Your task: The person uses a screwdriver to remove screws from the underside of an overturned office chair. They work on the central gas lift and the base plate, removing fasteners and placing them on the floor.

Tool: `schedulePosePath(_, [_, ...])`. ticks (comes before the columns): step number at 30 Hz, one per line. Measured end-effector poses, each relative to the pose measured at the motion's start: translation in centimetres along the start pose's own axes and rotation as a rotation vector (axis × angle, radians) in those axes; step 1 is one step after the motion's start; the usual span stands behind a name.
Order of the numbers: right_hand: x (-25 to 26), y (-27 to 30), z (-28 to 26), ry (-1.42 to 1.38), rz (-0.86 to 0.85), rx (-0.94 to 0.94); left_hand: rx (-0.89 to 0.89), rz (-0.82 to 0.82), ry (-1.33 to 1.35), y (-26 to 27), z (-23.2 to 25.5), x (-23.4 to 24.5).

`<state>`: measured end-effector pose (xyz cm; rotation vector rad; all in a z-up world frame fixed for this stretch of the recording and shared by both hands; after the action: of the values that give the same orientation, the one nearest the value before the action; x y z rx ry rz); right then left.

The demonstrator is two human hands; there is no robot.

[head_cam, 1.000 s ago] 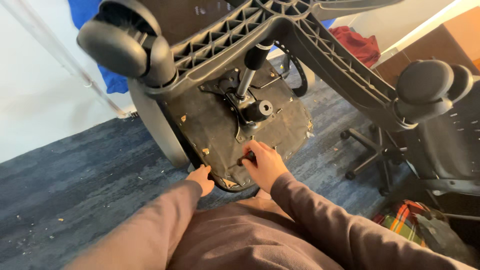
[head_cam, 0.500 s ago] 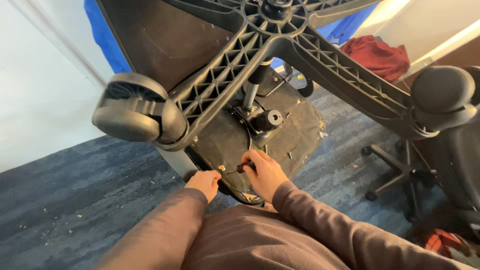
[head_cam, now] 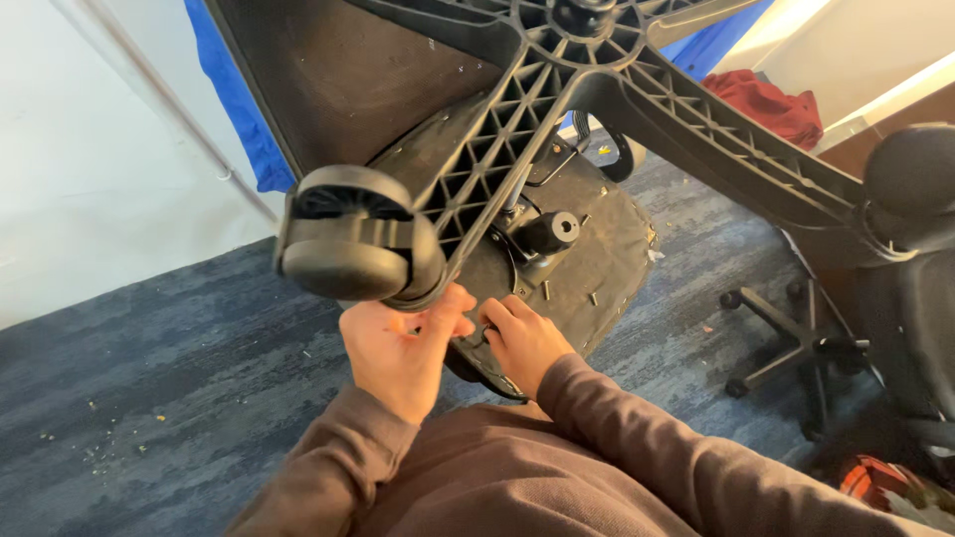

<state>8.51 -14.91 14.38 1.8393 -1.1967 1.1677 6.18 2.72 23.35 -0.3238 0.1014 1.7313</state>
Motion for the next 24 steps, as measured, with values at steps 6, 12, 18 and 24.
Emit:
schedulePosePath(6, [-0.9, -0.6, -2.4, 0.028, 0.065, 0.05, -0.143, 0.002, -0.014, -0.5, 2.5, 1.1])
schedulePosePath(12, [-1.1, -0.1, -3.1, 0.022, 0.034, -0.036, -0.198, 0.059, -0.006, -3.1, 2.8, 3.2])
schedulePosePath(18, [-1.1, 0.5, -2.6, -0.035, 0.099, -0.053, -0.196, 0.042, -0.011, -3.9, -1.3, 5.2])
schedulePosePath(24, [0.4, 1.9, 0.9, -0.185, 0.236, -0.174, -0.039, -0.553, -0.86, -0.3, -12.9, 4.0])
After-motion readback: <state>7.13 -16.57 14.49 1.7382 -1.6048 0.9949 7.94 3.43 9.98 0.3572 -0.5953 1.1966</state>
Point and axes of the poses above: each hand's wrist, its own y-axis away from the middle knuckle, its own x-axis out of the back of the hand, z = x × y, the point moved 6 cm from there along -y, towards the middle knuckle, and after that the axes turned 10 degrees about y, right-handed, at the moved point
